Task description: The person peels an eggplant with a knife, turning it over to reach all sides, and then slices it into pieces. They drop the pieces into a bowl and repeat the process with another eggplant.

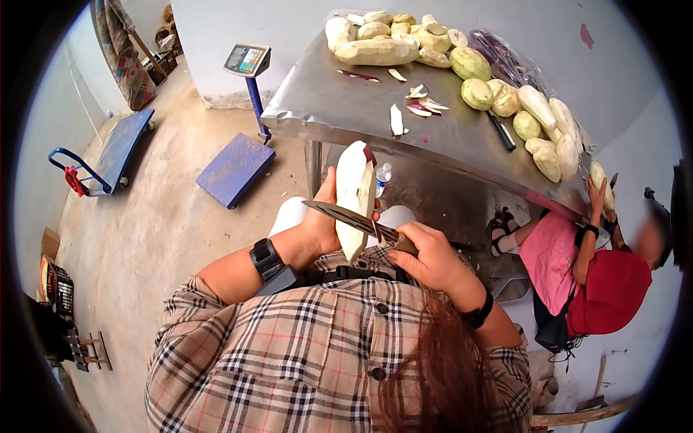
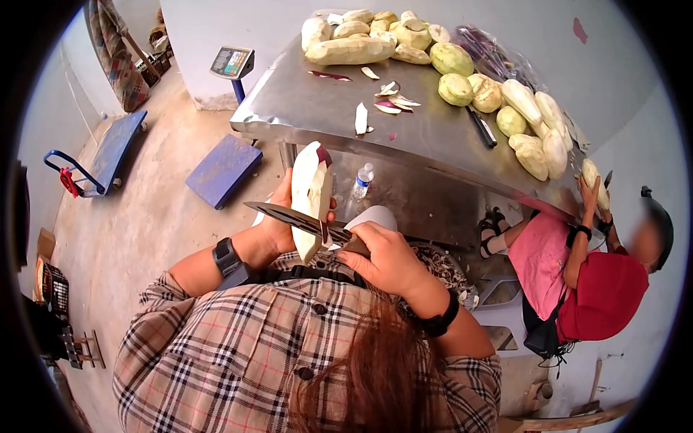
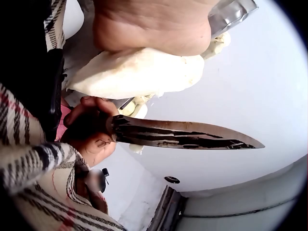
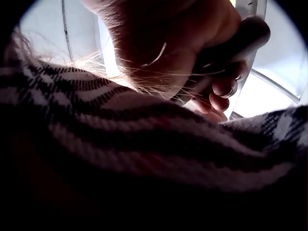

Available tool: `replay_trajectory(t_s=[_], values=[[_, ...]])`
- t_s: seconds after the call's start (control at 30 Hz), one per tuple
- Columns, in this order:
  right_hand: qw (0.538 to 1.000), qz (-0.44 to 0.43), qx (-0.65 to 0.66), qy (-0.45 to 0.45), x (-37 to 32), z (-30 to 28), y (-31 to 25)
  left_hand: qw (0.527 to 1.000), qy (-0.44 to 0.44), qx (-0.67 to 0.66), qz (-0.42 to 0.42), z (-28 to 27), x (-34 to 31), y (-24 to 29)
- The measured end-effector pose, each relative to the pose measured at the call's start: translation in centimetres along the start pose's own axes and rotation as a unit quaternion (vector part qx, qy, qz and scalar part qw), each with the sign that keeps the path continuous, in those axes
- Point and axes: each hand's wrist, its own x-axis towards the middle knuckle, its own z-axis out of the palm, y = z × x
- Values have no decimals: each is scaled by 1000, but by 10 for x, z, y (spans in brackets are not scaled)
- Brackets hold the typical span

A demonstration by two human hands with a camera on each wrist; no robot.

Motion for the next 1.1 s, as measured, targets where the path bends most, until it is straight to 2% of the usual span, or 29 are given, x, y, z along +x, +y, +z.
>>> replay_trajectory(t_s=[0.1,0.13,0.33,0.43,0.73,0.93,1.1], values=[[999,-3,-45,9,1,3,-3,1000,-16,-26,-3,-5,2,-1],[998,-2,-60,12,1,3,-3,1000,7,-9,9,-5,3,-1],[993,7,-107,57,1,7,0,999,-32,3,14,-2,1,-2],[989,14,-140,54,1,9,4,1000,-2,14,18,0,2,-3],[984,30,-165,65,0,12,8,999,17,23,16,0,3,-3],[982,37,-169,78,1,14,14,1000,-4,15,14,-3,4,-3],[981,47,-167,87,0,16,21,999,23,9,27,2,1,-3]])
